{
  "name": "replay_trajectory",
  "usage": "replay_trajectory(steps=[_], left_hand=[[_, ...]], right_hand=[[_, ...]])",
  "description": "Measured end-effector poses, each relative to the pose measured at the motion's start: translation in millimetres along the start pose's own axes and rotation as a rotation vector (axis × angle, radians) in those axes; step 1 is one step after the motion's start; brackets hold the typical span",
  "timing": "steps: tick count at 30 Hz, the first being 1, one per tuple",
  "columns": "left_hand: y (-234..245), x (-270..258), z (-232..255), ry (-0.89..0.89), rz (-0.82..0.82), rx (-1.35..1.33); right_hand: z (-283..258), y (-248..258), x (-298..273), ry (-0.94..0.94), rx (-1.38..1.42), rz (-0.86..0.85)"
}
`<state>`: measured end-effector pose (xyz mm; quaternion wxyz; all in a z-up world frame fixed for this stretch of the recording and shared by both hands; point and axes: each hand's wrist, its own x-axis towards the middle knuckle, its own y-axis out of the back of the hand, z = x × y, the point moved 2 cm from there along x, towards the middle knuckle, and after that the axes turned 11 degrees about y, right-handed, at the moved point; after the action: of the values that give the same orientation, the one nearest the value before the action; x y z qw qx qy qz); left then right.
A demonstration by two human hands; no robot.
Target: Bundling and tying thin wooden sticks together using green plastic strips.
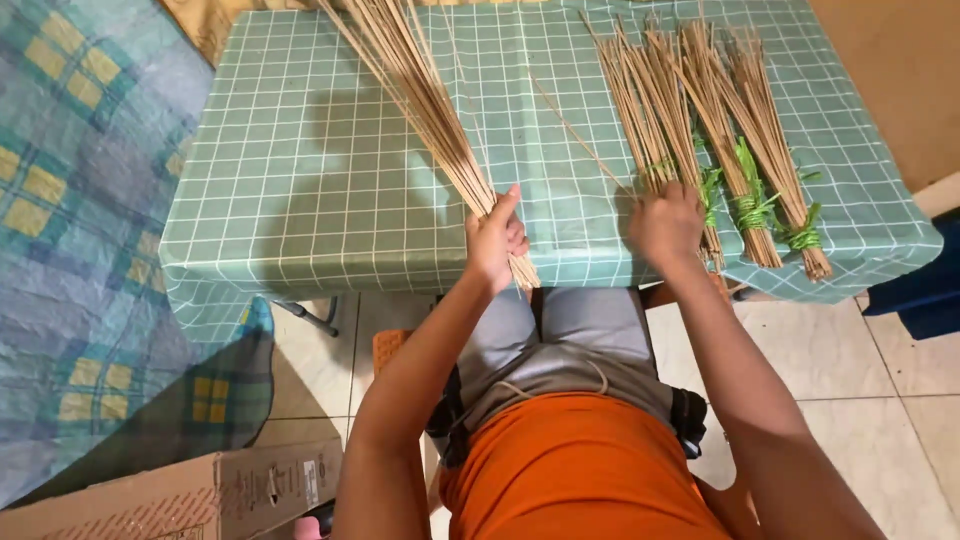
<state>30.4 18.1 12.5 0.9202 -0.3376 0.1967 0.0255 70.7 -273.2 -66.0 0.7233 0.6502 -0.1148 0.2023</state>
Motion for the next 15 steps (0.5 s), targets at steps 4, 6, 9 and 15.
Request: replay_trajectory(steps=[4,6,9,15], left_hand=[[3.7,5.5,-7.8,0.015,0.014,-0.002],[7.2,13.6,-12.8,0.031,0.014,0.006],[7.0,6.3,-9.9,0.023,0.023,0.034],[2.2,4.5,-11.4,-0.063,0.012,0.097]], right_hand=[[11.5,-29.1,-3.3,0.102,-0.102,0.258],[6.1,-25.6,1.5,0.133,-0.171,0.4],[-18.3,-3.4,2.2,0.184,-0.062,0.498],[-135.4,93.1,-32.4,0.296,0.713,0.296]])
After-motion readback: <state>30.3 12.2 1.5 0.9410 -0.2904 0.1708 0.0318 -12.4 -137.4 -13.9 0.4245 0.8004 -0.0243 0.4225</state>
